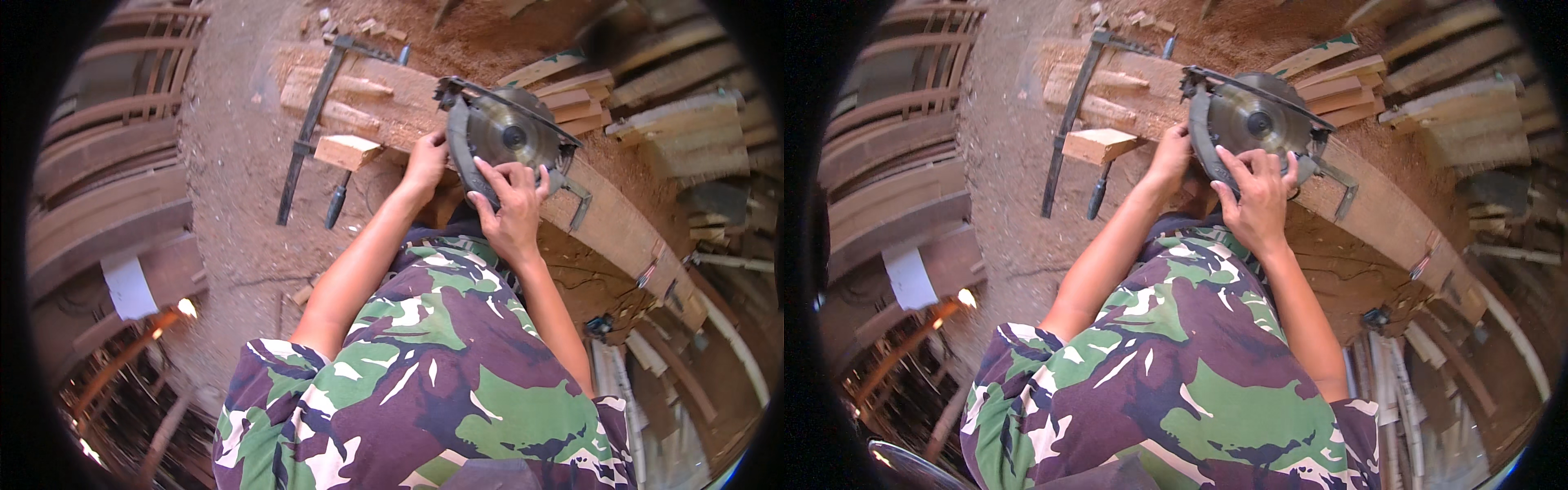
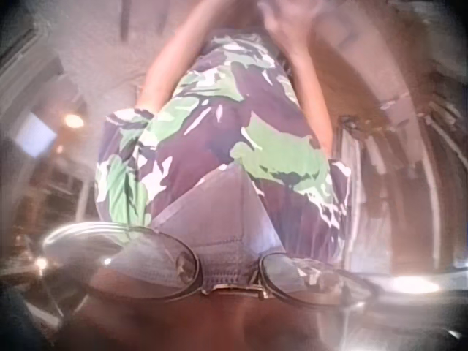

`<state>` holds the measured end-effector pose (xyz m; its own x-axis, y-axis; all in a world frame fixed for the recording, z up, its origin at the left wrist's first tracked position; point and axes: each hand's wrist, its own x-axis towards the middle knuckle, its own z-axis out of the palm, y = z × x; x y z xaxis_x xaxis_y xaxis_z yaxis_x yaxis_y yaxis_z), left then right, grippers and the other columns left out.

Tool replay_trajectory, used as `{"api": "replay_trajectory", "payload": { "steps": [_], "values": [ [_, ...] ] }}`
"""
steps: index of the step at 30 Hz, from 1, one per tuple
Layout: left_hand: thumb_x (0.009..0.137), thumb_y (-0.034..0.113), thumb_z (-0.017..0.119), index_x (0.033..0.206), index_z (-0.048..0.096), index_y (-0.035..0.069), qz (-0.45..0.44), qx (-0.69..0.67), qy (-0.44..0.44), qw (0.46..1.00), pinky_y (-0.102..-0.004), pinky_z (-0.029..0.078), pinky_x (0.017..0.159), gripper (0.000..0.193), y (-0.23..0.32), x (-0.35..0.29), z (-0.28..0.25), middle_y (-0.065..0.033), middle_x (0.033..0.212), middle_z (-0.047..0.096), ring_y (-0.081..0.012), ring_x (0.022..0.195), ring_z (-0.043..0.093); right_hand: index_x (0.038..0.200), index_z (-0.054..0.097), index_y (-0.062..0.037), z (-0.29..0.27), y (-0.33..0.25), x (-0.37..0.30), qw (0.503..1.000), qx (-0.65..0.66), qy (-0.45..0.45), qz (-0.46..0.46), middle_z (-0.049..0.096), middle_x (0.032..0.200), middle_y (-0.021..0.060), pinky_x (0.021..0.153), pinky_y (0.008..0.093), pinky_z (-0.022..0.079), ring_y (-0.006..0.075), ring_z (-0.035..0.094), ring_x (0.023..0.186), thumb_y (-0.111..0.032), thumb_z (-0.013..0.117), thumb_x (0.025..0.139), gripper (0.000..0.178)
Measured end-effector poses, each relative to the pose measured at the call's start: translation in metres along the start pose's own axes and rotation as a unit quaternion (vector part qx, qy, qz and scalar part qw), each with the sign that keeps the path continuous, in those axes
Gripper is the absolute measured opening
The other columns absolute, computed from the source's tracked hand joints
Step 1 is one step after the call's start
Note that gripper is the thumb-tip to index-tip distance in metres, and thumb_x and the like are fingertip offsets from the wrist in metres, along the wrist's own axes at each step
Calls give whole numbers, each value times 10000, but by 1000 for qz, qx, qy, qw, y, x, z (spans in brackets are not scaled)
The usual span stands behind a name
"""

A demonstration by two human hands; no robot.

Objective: The person saws through a piece of wood using a circular saw, while it is secured to a workbench with a clamp.

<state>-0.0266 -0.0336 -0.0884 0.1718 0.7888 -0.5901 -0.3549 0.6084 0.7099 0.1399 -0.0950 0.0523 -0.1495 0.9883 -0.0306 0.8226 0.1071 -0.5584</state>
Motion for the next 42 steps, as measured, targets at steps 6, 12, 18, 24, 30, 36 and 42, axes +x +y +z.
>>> {"api": "replay_trajectory", "payload": {
  "steps": [6, 12, 18, 24, 30, 36, 42],
  "values": [
    [1072, 238, 670, 1113, 743, 113, -218, -56, 18, 974, -303, 567, 739, 150, 43, 6, -13, -33, 1002, 784, -132, 855, 729, 1368, 758, -188, 1, 3, -5, 999, 5, 25, -21, 627, 1133, 26, 1276, 628, 176, 249, 586, 1190, -240, 823, 896, 479],
    [1052, 123, 711, 1253, 677, 93, -115, -36, -47, 992, -280, 571, 796, 206, 49, 3, -19, -14, 1051, 748, -120, 961, 711, 1365, 760, -182, 5, 2, -5, 999, 10, 40, -18, 626, 1128, 41, 1281, 637, 175, 259, 589, 1187, -224, 811, 907, 463],
    [986, 70, 747, 1319, 694, -9, 78, 117, -96, 985, -350, 579, 917, 346, 40, -1, -20, -81, 1183, 766, -199, 1060, 717, 1356, 763, -176, 3, -2, -6, 999, 6, 41, -22, 628, 1120, 46, 1270, 620, 199, 262, 600, 1163, -217, 833, 883, 480],
    [837, 76, 804, 1060, 797, 3, 350, 404, -24, 845, -402, 589, 943, 235, 34, -4, -16, -154, 1114, 779, -368, 1053, 730, 1367, 755, -176, 4, 2, -6, 999, -4, 40, -37, 627, 1117, 46, 1265, 615, 214, 264, 599, 1159, -219, 839, 878, 497],
    [818, 66, 792, 1082, 751, 7, 519, 514, 29, 683, -488, 585, 963, 274, 25, -4, -25, -168, 1125, 749, -384, 1128, 705, 1392, 742, -173, 4, 0, -4, 999, -18, 31, -40, 624, 1140, 46, 1264, 617, 223, 266, 596, 1167, -228, 827, 891, 511],
    [895, 50, 709, 1140, 714, -39, 379, 362, 86, 848, -519, 582, 844, 261, 16, 6, -1, -267, 1053, 754, -472, 970, 733, 1402, 739, -174, 5, 0, -3, 998, -21, 27, -44, 624, 1145, 48, 1271, 612, 215, 263, 593, 1178, -236, 827, 892, 521],
    [955, 74, 656, 1142, 717, -31, 320, 333, 83, 883, -506, 595, 799, 223, 11, 8, 12, -287, 997, 760, -455, 944, 768, 1404, 738, -176, 4, 1, -5, 999, -23, 23, -42, 626, 1143, 47, 1272, 610, 208, 262, 593, 1179, -230, 829, 891, 524]
  ]
}}
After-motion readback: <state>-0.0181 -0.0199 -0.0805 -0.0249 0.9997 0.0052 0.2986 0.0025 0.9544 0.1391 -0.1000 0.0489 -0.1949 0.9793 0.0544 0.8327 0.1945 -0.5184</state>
